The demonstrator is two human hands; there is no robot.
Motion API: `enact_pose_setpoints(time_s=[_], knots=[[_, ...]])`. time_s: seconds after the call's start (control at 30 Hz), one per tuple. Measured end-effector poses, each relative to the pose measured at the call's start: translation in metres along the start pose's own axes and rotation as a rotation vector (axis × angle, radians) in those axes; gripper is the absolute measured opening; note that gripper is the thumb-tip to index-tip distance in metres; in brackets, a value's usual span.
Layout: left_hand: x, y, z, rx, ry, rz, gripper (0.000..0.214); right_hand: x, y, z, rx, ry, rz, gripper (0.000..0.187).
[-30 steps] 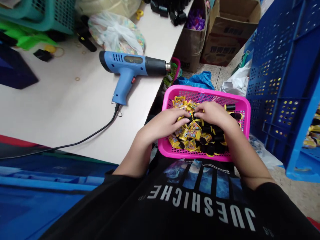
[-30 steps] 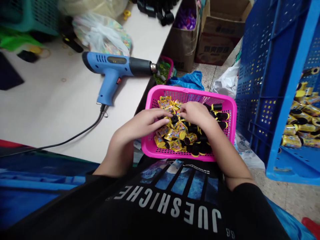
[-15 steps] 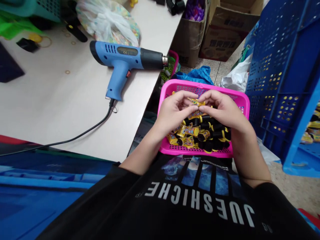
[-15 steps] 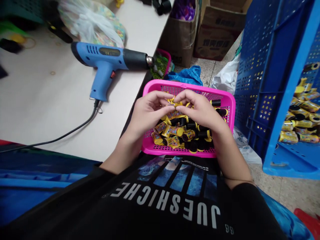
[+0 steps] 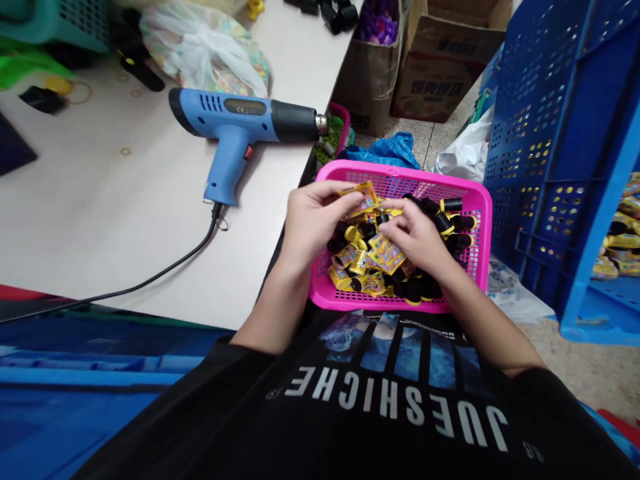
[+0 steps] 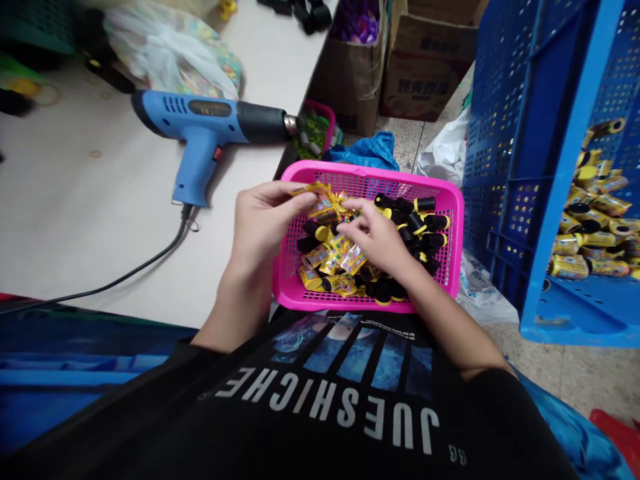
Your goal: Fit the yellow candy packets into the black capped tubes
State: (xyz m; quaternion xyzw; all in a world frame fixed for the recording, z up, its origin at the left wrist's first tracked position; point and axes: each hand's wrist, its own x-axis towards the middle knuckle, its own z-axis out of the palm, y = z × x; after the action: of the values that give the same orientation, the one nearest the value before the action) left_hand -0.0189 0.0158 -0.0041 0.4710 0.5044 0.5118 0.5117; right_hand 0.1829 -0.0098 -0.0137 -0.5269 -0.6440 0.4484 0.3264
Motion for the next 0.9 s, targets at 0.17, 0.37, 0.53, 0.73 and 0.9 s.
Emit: enact_pose_setpoints(time_s=[0.17,0.37,0.53,0.73,0.9], knots=[[0.004,-0.002,-0.008,0.018,-0.052,-0.009,0.053,0.002,0.022,-0.023,-0.611,-0.113,-0.046,0.016],[-0.003,-0.004,0.004,-0.014,-0.159,-0.084,0.031,0.010,0.024,-0.022,-0.960,-0.469,-0.049,0.039],[-0.005,-0.005,0.003,0.018,-0.126,-0.075,0.030,0.008,0.020,-0.027,-0.920,-0.329,-0.083,0.032],[-0.008,-0.005,0.001,0.038,-0.180,-0.081,0.035,-0.007,0.012,-0.050,-0.006,0.192,-0.013,0.030],[-0.012,-0.003,0.006,0.014,-0.258,-0.093,0.040,-0.021,-0.009,-0.043,0.472,0.263,0.058,0.045]])
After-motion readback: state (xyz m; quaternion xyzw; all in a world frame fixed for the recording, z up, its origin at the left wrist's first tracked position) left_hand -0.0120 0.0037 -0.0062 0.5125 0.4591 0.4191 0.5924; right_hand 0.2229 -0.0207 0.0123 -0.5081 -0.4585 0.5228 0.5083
